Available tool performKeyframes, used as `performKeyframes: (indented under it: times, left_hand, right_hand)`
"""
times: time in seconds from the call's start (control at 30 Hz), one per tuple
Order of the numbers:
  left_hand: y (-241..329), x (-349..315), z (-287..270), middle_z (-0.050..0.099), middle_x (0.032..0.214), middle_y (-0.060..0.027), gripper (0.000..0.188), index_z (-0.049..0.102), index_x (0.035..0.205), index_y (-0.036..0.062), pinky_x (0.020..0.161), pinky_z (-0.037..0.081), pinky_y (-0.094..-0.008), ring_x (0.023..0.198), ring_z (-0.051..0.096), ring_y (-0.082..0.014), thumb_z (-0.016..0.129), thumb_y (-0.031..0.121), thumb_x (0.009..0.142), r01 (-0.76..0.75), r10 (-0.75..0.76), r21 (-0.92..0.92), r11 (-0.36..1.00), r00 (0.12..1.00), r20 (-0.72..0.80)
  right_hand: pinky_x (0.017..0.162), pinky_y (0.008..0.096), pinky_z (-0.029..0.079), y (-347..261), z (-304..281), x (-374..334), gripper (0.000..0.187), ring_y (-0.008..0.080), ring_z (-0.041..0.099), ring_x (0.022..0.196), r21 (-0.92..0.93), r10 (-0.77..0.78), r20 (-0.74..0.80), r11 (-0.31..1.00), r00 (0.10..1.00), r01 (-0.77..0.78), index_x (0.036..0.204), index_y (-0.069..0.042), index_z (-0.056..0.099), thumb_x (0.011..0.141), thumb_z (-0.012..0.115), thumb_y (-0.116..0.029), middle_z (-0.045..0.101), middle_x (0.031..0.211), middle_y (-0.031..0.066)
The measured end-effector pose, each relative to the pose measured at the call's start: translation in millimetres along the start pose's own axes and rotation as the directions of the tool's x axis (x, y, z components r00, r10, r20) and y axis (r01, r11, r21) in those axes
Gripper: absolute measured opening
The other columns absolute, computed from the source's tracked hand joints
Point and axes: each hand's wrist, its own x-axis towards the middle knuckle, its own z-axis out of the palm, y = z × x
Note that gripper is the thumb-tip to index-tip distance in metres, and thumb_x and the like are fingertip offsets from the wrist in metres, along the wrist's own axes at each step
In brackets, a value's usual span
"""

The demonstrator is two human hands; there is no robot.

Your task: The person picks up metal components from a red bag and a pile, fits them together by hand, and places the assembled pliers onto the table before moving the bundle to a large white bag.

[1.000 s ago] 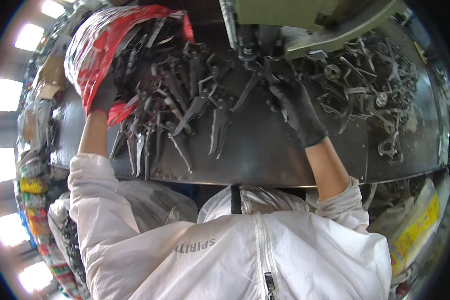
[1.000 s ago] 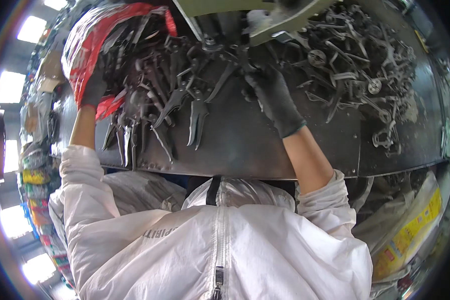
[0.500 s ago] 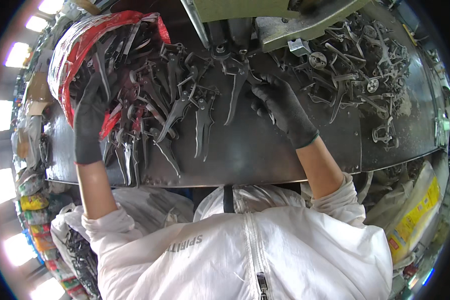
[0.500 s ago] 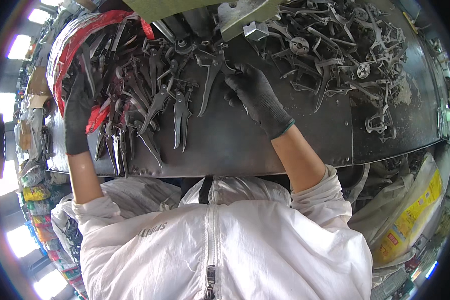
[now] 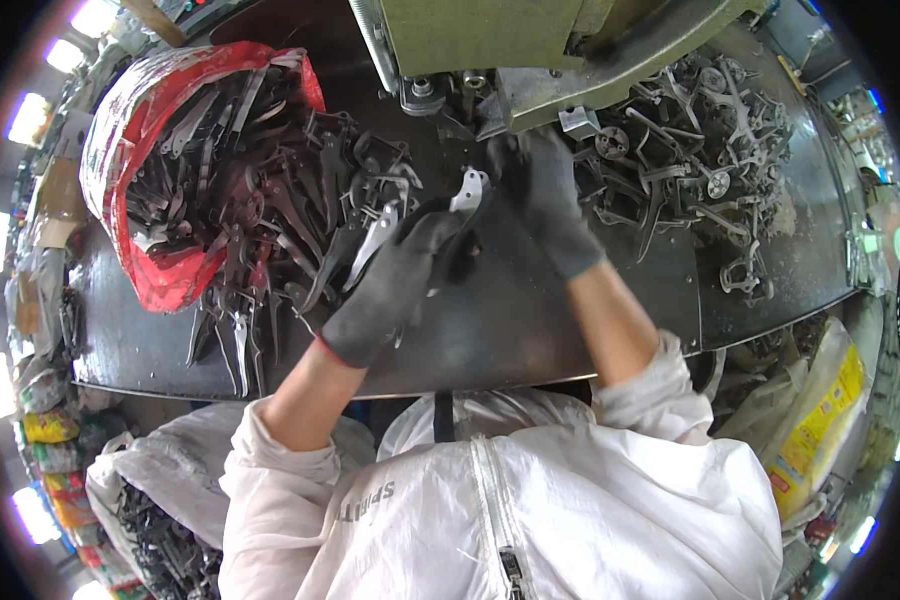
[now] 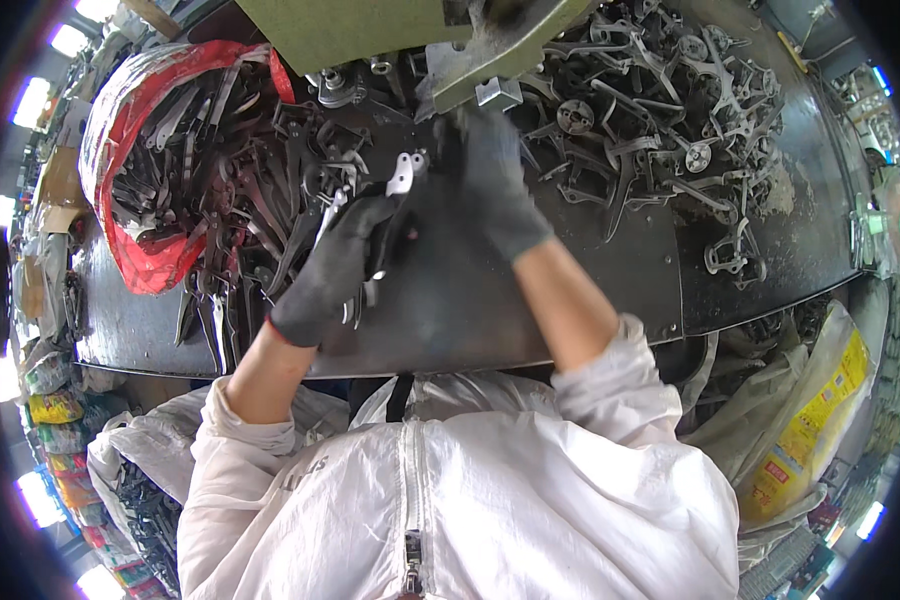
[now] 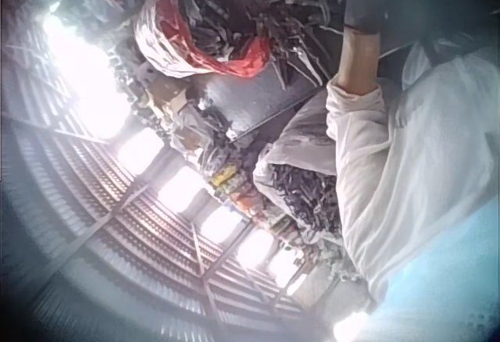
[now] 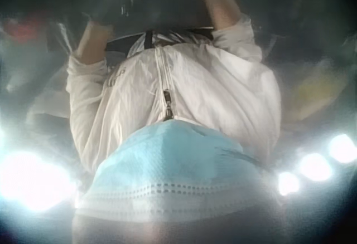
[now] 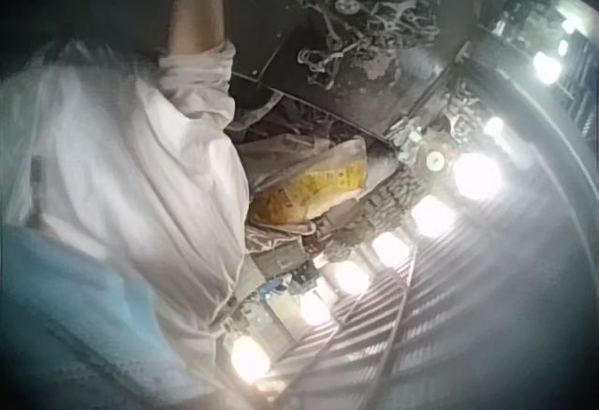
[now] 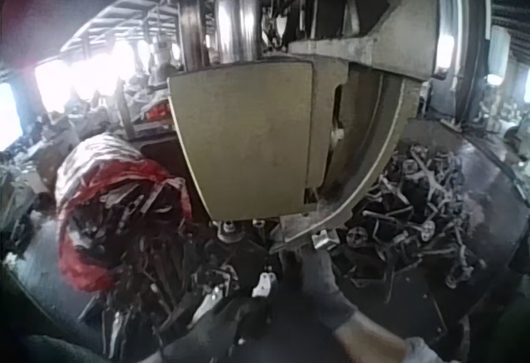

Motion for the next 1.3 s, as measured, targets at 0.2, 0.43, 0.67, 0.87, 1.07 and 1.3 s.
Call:
performKeyframes:
  times: [0.2,0.43,0.67,0.87,1.07,1.3]
  left_hand:
    - [-71.1,48.0,-29.1,0.066,0.12,-0.0148,0.033,0.06,0.124,-0.0018,0.09,0.057,-0.0354,0.103,0.071,-0.0244,0.046,0.025,0.11,-0.429,0.455,0.636,0.641,0.88,0.136]
    - [-43.5,31.1,-48.0,0.069,0.093,-0.0075,0.045,0.061,0.12,-0.0016,0.067,0.054,-0.0292,0.073,0.068,-0.0154,0.05,0.04,0.107,-0.213,0.233,0.122,0.969,0.956,-0.181]
    - [-10.3,36.8,-33.6,0.07,0.101,-0.0096,0.048,0.061,0.122,0.0003,0.076,0.054,-0.0279,0.086,0.069,-0.0142,0.052,0.045,0.107,0.01,0.033,0.307,0.952,0.99,-0.137]
    - [-23.3,79.6,-41.2,0.07,0.099,-0.0081,0.049,0.06,0.129,0.0,0.073,0.054,-0.0282,0.081,0.066,-0.013,0.051,0.043,0.107,-0.249,0.278,0.282,0.927,0.958,-0.071]
    - [19.4,63.0,-21.1,0.07,0.103,-0.0101,0.041,0.063,0.13,-0.0013,0.078,0.054,-0.0306,0.089,0.067,-0.015,0.05,0.031,0.108,-0.116,0.127,0.247,0.962,0.992,-0.027]
    - [22.0,69.1,-30.2,0.069,0.112,-0.0127,0.036,0.064,0.122,-0.0035,0.095,0.05,-0.0332,0.108,0.065,-0.0196,0.051,0.025,0.106,-0.102,0.128,0.414,0.904,0.991,-0.034]
  right_hand:
    - [0.08,0.0472,0.056,85.8,15.8,57.9,0.021,0.0372,0.07,0.091,-0.705,0.23,0.517,0.661,0.824,0.258,0.106,-0.005,0.069,0.096,0.053,-0.015,0.071,0.097,0.0189]
    - [0.084,0.0433,0.055,108.4,15.4,60.9,0.026,0.0319,0.068,0.101,-0.712,-0.025,0.205,0.683,0.978,0.166,0.111,-0.009,0.071,0.093,0.053,-0.013,0.071,0.106,0.0149]
    - [0.073,0.0321,0.055,-25.7,-49.7,14.1,0.031,0.0179,0.066,0.078,0.4,0.43,0.287,0.758,0.856,-0.515,0.118,0.005,0.066,0.09,0.066,-0.008,0.072,0.096,0.0084]
    - [0.063,0.0228,0.05,-34.4,-51.5,-9.6,0.031,0.0079,0.062,0.07,0.499,0.462,0.422,0.6,0.78,-0.625,0.124,0.003,0.065,0.096,0.063,-0.009,0.071,0.094,0.0052]
    - [0.062,0.023,0.049,-34.8,-38.0,-8.2,0.032,0.0082,0.061,0.07,0.426,0.386,0.324,0.755,0.864,-0.497,0.125,0.003,0.063,0.095,0.062,-0.008,0.07,0.087,0.0044]
    - [0.062,0.0248,0.049,-45.7,-25.7,-10.3,0.022,0.0093,0.062,0.071,0.359,0.279,0.335,0.846,0.9,-0.396,0.112,0.004,0.068,0.093,0.065,-0.006,0.066,0.096,0.0057]
